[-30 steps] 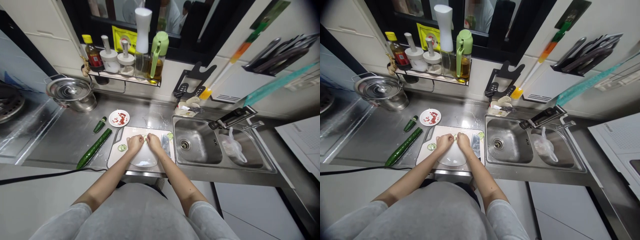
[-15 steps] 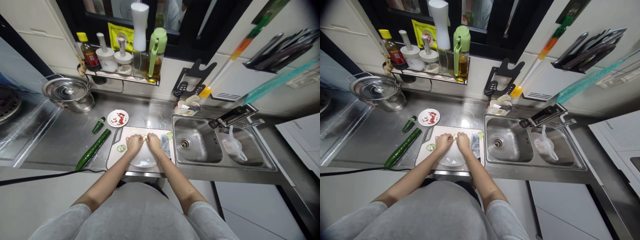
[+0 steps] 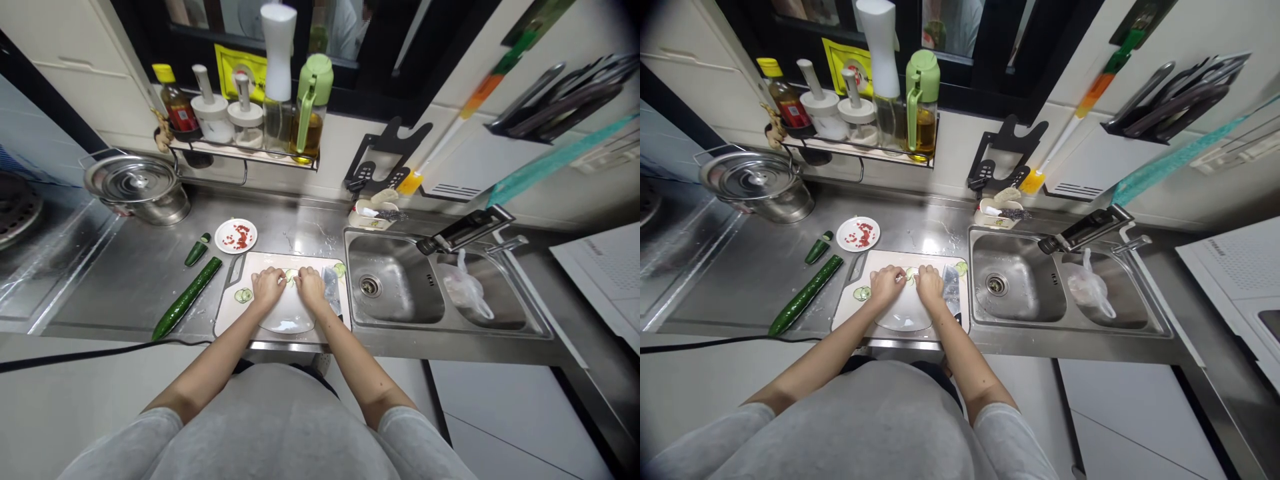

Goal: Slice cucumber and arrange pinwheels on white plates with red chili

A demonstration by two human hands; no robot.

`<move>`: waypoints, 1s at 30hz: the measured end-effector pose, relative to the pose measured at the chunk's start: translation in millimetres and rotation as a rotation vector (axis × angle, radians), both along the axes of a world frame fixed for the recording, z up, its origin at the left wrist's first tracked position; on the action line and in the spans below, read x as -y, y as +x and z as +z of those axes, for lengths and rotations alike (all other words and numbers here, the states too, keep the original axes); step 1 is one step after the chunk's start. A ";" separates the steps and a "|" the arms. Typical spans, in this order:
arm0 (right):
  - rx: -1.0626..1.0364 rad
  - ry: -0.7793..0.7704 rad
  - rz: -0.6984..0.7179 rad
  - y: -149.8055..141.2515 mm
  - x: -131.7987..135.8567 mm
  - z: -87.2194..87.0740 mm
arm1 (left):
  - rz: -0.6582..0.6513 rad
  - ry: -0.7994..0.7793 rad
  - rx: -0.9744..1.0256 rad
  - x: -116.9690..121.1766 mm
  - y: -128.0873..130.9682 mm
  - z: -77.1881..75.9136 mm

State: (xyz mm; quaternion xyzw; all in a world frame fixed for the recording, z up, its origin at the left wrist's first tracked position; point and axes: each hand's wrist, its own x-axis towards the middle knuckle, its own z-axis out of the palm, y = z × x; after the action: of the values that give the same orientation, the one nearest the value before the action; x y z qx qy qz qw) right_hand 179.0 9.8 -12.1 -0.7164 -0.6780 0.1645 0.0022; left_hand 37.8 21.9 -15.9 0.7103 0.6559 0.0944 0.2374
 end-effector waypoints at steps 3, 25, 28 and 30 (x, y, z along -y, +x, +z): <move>0.000 -0.007 -0.011 -1.6 1.0 0.6 | 0.000 -0.002 -0.007 -0.1 -0.4 -1.2; -0.156 0.089 -0.112 8.7 15.4 5.3 | 0.163 0.069 0.120 18.8 -47.6 10.1; -0.218 0.159 -0.133 13.1 27.9 4.7 | 0.215 0.082 0.092 30.4 -80.1 2.4; -0.267 0.195 -0.137 13.7 36.7 3.7 | 0.243 0.085 0.068 35.8 -99.4 -4.5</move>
State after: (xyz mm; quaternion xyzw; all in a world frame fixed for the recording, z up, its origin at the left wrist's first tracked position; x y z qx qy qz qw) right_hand 192.7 -26.9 -8.4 -0.7290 -0.6341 0.1910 0.1729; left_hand -61.6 -13.9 -20.4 0.6313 0.7242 0.1741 0.2162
